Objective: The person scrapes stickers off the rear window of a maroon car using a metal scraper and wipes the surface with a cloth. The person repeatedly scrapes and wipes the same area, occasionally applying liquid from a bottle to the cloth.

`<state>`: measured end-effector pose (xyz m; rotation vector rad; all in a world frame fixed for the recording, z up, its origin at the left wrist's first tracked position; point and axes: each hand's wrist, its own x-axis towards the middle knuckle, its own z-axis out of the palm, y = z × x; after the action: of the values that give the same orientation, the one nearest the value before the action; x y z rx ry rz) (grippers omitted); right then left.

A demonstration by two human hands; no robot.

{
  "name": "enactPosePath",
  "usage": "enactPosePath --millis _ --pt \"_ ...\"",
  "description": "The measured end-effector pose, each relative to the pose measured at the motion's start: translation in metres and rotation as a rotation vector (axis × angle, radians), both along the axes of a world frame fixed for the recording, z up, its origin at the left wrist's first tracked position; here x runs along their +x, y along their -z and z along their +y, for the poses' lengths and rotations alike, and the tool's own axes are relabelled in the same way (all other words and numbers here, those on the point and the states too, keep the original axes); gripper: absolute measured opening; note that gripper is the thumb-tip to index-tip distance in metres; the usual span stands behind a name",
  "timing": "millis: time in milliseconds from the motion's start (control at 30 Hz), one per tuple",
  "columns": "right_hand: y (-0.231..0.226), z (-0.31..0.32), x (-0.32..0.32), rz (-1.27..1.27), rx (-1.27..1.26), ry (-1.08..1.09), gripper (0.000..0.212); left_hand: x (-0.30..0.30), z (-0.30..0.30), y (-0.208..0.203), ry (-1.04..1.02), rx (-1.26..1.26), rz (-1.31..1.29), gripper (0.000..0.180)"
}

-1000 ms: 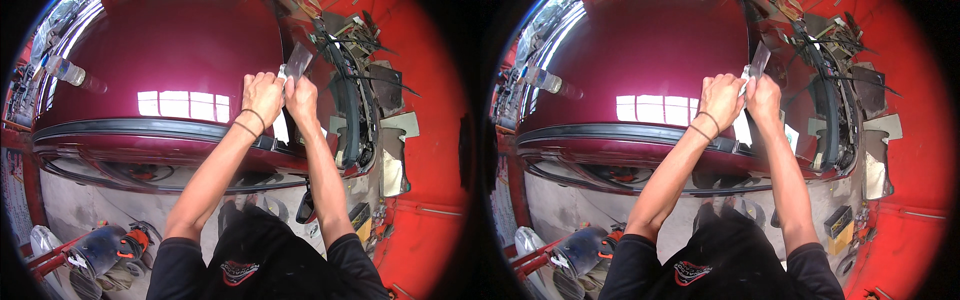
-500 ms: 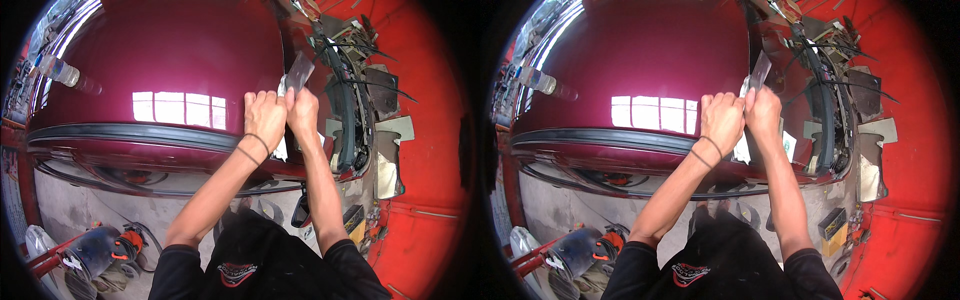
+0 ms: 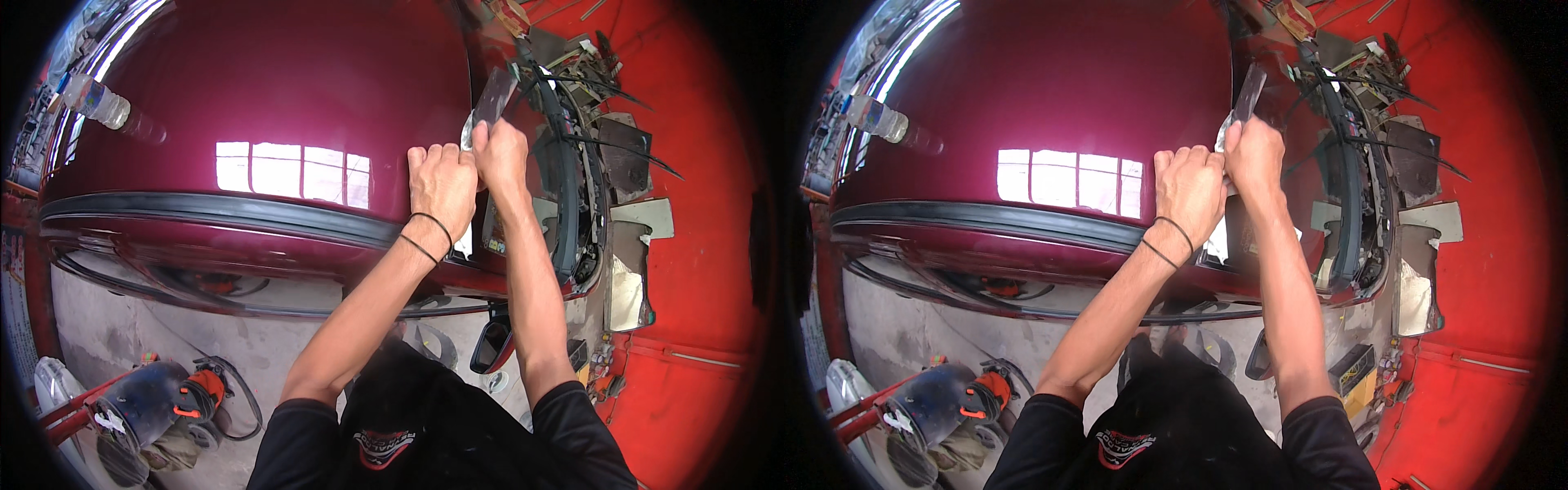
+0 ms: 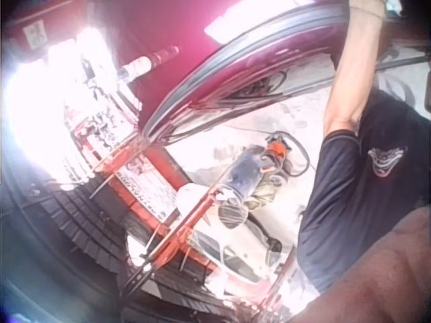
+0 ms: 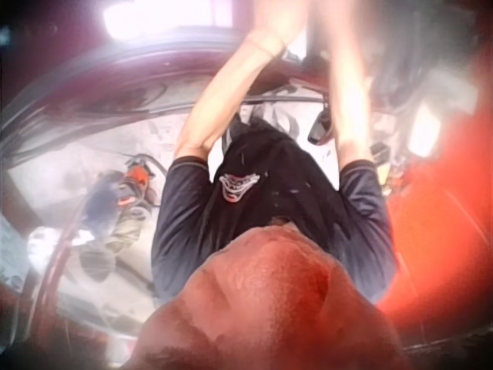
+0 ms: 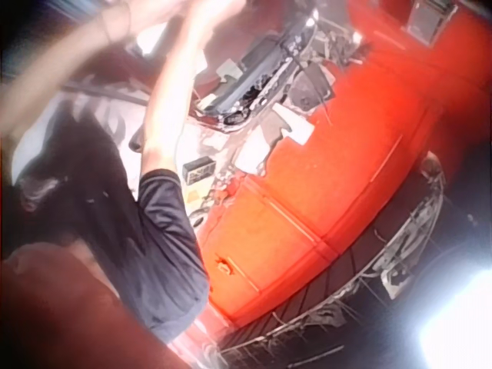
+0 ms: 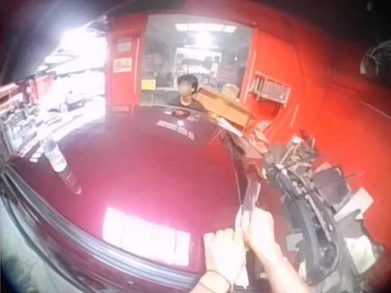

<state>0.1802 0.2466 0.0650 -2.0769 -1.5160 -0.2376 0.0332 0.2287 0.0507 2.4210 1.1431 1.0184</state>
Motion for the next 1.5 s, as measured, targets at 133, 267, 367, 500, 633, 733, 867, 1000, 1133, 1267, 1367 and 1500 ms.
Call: enactPosePath --millis 133,267,367,500,633,733,867,1000,1133,1267,1367,1500 --pt "0.003 -0.007 0.003 -0.002 -0.052 -0.017 0.034 -0.002 -0.007 0.002 0.020 0.017 0.020 0.016" --pt "0.009 -0.042 -0.015 0.117 -0.077 0.021 0.032 -0.017 -0.034 0.005 0.072 -0.008 0.042 0.018" --pt "0.007 -0.037 -0.017 0.091 -0.023 0.012 0.030 -0.017 -0.034 0.005 0.050 -0.027 0.001 0.018" --pt "0.000 -0.008 -0.003 0.037 0.019 -0.014 0.031 0.000 -0.014 0.007 -0.016 0.036 -0.040 0.017" --pt "-0.001 -0.016 -0.009 0.093 -0.040 0.011 0.034 -0.005 -0.020 0.008 0.014 -0.016 -0.030 0.021" --pt "0.008 -0.024 -0.007 0.155 -0.062 0.065 0.038 -0.008 -0.030 0.010 0.015 -0.033 -0.010 0.024" --pt "0.022 -0.018 0.010 0.188 0.066 0.022 0.038 -0.005 -0.028 0.009 0.006 -0.028 -0.029 0.028" --pt "0.021 -0.015 0.017 0.249 0.097 -0.021 0.038 0.001 -0.022 0.015 -0.004 0.004 -0.015 0.031" --pt "0.001 -0.012 0.018 0.219 0.034 -0.037 0.041 0.009 -0.019 0.015 0.012 0.020 -0.054 0.028" --pt "0.004 -0.024 0.012 0.140 -0.067 0.001 0.042 -0.003 -0.025 0.011 0.064 -0.019 -0.042 0.028" --pt "0.014 -0.026 0.013 0.222 -0.018 -0.002 0.042 -0.002 -0.030 0.011 0.072 -0.025 -0.059 0.028" --pt "-0.001 -0.014 0.010 0.257 0.058 -0.083 0.039 0.004 -0.030 0.016 0.040 0.015 -0.161 0.026"
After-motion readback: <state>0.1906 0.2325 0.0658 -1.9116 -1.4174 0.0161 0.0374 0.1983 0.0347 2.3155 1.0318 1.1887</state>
